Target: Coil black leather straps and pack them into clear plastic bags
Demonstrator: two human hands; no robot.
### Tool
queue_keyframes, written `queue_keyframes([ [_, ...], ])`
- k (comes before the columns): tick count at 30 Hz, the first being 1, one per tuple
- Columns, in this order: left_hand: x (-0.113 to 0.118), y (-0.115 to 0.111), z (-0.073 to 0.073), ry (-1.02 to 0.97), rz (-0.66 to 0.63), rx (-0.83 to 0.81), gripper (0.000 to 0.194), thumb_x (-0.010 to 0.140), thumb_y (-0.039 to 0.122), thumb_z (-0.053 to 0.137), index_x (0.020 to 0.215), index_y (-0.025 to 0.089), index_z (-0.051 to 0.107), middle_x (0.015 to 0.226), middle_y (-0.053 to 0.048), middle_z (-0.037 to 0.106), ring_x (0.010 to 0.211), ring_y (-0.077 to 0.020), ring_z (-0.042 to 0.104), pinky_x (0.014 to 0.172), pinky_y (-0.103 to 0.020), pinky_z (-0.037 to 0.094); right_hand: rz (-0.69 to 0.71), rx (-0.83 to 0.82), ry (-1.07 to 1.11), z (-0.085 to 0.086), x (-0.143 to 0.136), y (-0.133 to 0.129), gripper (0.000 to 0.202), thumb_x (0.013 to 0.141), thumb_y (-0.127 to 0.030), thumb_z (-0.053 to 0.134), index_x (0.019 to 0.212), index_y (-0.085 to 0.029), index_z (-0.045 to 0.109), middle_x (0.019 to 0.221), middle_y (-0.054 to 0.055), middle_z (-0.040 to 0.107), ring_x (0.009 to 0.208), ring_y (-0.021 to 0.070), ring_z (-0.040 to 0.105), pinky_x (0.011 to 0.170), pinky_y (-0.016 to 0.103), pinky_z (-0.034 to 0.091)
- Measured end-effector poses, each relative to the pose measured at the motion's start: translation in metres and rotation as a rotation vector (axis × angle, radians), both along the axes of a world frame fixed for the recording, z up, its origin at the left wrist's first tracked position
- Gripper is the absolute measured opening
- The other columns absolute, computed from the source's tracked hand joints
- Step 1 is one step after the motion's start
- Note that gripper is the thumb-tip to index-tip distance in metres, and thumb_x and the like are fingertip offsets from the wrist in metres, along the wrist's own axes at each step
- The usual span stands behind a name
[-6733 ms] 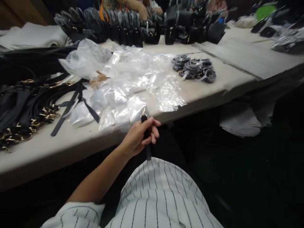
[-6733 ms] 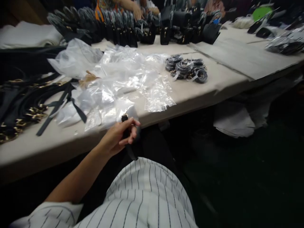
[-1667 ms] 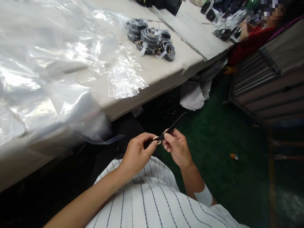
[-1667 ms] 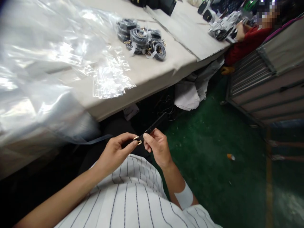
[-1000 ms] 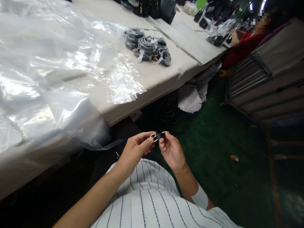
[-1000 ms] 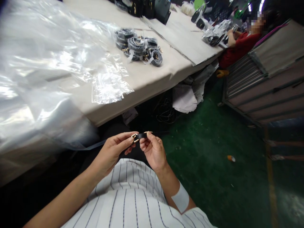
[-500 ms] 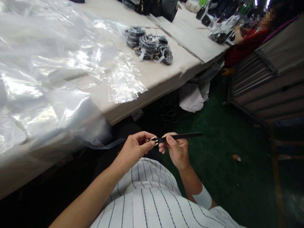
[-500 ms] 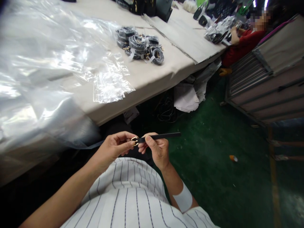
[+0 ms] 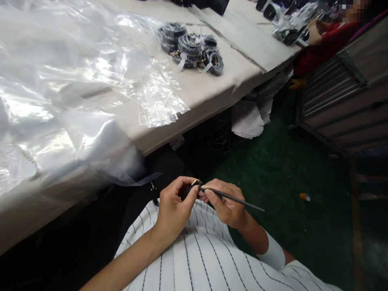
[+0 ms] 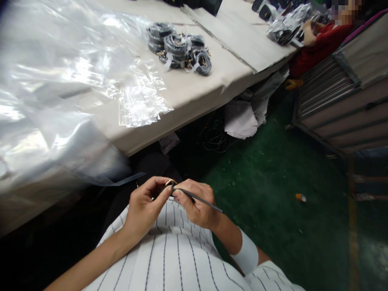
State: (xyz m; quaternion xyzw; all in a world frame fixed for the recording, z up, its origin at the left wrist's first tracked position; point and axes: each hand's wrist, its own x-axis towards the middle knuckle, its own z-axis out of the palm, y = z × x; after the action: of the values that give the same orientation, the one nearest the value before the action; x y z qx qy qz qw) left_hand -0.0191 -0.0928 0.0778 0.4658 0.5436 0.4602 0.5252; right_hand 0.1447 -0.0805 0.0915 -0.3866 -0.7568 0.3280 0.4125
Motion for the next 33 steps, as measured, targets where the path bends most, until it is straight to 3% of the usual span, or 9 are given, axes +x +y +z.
queue_keyframes([
  [6,0.007,-0.015,-0.001,-0.004,0.029,0.042,0.006,0.087,0.025,0.065,0.09,0.019,0.066,0.079,0.001,0.069,0.07,-0.0104,0.062,0.065,-0.02,0.049,0.023,0.073,-0.016,-0.001,-0.001,-0.011,0.02,0.09,-0.006,0.052,0.101,-0.014,0.066,0.077,0.006,0.07,0.072,0.0152,0.066,0.066,0.026,0.054],
  [10,0.008,-0.014,-0.005,-0.148,0.056,-0.109,0.011,0.084,0.028,0.068,0.086,0.017,0.066,0.069,0.003,0.065,0.059,-0.0083,0.057,0.056,-0.019,0.046,0.027,0.097,-0.034,-0.011,-0.002,-0.014,0.02,0.089,-0.006,0.052,0.102,-0.015,0.065,0.078,0.006,0.07,0.074,0.0166,0.067,0.068,0.027,0.056],
  [13,0.003,-0.014,-0.01,-0.248,0.007,-0.273,0.016,0.082,0.031,0.07,0.088,0.016,0.067,0.065,0.003,0.062,0.054,-0.008,0.053,0.05,-0.019,0.043,0.055,0.129,-0.095,-0.016,-0.003,-0.016,0.021,0.089,-0.006,0.054,0.106,-0.014,0.063,0.083,0.008,0.071,0.077,0.0183,0.069,0.068,0.028,0.057],
  [19,-0.011,-0.02,-0.018,-0.41,-0.037,-0.393,0.012,0.085,0.029,0.067,0.086,0.017,0.066,0.072,0.003,0.063,0.06,-0.0091,0.056,0.056,-0.021,0.047,0.157,0.222,-0.235,-0.02,-0.007,-0.024,0.033,0.09,-0.009,0.054,0.123,-0.011,0.056,0.091,0.013,0.073,0.086,0.0229,0.071,0.075,0.033,0.061],
  [25,-0.018,-0.024,-0.026,-0.433,-0.021,-0.472,0.016,0.082,0.03,0.069,0.092,0.018,0.068,0.071,0.003,0.065,0.058,-0.0088,0.058,0.057,-0.02,0.046,0.203,0.273,-0.319,-0.021,-0.012,-0.02,0.016,0.091,-0.008,0.055,0.105,-0.005,0.062,0.084,0.014,0.072,0.08,0.0243,0.072,0.074,0.033,0.061],
  [29,-0.017,-0.021,-0.03,-0.358,0.017,-0.547,0.02,0.077,0.029,0.073,0.091,0.016,0.069,0.064,0.003,0.065,0.052,-0.0075,0.055,0.05,-0.018,0.04,0.199,0.305,-0.375,-0.026,-0.015,-0.017,0.009,0.092,-0.009,0.054,0.095,-0.009,0.063,0.078,0.011,0.071,0.074,0.0211,0.069,0.07,0.031,0.059],
  [33,-0.012,-0.02,-0.03,-0.374,0.061,-0.626,0.02,0.071,0.025,0.074,0.088,0.013,0.07,0.06,0.003,0.064,0.05,-0.0081,0.054,0.048,-0.018,0.039,0.209,0.348,-0.448,-0.031,-0.016,-0.018,0.014,0.095,-0.011,0.049,0.091,-0.013,0.063,0.07,0.006,0.066,0.065,0.0184,0.064,0.06,0.029,0.053],
])
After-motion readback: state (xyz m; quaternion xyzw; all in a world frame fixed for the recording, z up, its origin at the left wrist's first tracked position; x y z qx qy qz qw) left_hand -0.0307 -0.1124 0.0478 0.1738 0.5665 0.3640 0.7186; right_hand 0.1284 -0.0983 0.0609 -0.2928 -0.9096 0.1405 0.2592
